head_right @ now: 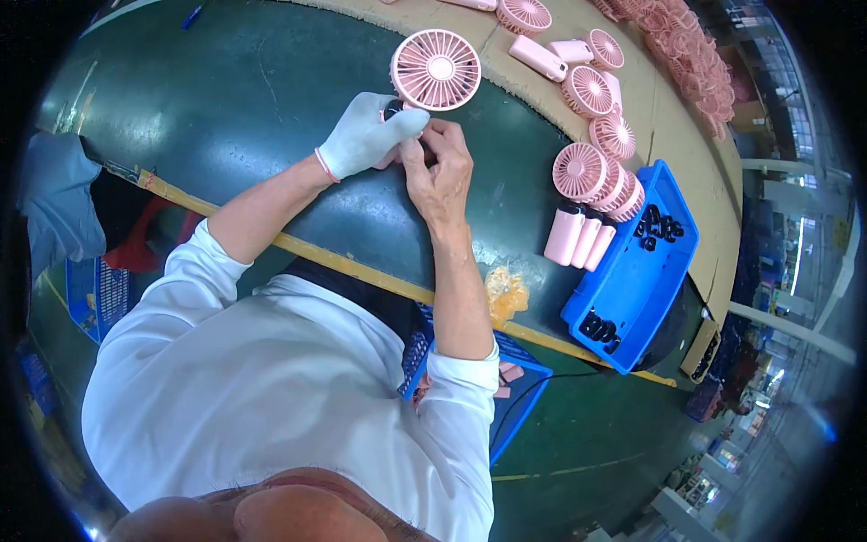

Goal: The person assembles portable handheld fans by attaching small black components into fan bodies, connecting the fan heads to handles by hand, and placing the assembled fans into a plastic crate.

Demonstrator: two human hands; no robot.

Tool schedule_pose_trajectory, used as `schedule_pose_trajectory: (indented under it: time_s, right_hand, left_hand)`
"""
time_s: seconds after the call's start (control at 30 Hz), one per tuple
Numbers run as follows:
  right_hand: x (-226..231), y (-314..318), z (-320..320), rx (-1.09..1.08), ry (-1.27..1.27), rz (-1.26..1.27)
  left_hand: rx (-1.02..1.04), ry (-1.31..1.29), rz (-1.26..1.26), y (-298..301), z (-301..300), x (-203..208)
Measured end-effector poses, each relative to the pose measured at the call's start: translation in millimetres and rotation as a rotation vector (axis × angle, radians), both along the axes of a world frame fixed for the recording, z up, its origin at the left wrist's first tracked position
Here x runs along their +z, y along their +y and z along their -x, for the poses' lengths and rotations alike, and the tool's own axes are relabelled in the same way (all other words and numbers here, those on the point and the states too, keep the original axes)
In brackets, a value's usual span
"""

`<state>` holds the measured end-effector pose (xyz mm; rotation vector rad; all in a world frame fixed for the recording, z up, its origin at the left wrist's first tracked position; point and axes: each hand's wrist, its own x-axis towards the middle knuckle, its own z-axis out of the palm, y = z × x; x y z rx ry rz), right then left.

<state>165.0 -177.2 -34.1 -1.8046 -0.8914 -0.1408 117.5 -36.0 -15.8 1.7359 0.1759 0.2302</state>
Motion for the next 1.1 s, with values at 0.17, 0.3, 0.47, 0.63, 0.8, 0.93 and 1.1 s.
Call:
schedule_pose_trajectory:
  time_s: [0.17, 0.3, 0.47, 0.63, 0.8, 0.93, 1.1]
  right_hand:
    - [-4.4, -2.2, -0.7, 0.131, 0.677, -0.299]
    - [2.8, 1.4, 4.5, 0.095, 0.998, -0.423]
    - [16.8, -2.2, 7.6, 0.091, 1.029, -0.415]
    - [0.7, 0.8, 5.5, -0.124, 0.801, -0.472]
    - [8.1, -0.8, 9.8, 0.039, 0.714, -0.465]
    - [-7.5, -22.0, -12.1, 0.205, 0.722, -0.528]
    - [1.4, -21.4, -15.6, 0.436, 0.75, -0.508]
  left_hand:
    - [-0.203, 0.148, 0.564, -12.6, 5.1, 1.7]
    - [-0.305, 0.134, 0.73, -18.0, 3.8, -14.4]
    - [-0.318, 0.183, 0.692, -20.9, 4.2, -14.7]
    - [-0.189, 0.056, 0.145, -23.9, 4.1, -15.1]
    - [-0.266, 0.081, 0.31, -22.9, 6.6, -12.2]
    - [-0.379, 0.055, 0.73, -39.3, 14.3, -9.5]
    - [-0.628, 0.205, 0.598, -26.9, 11.3, -4.5]
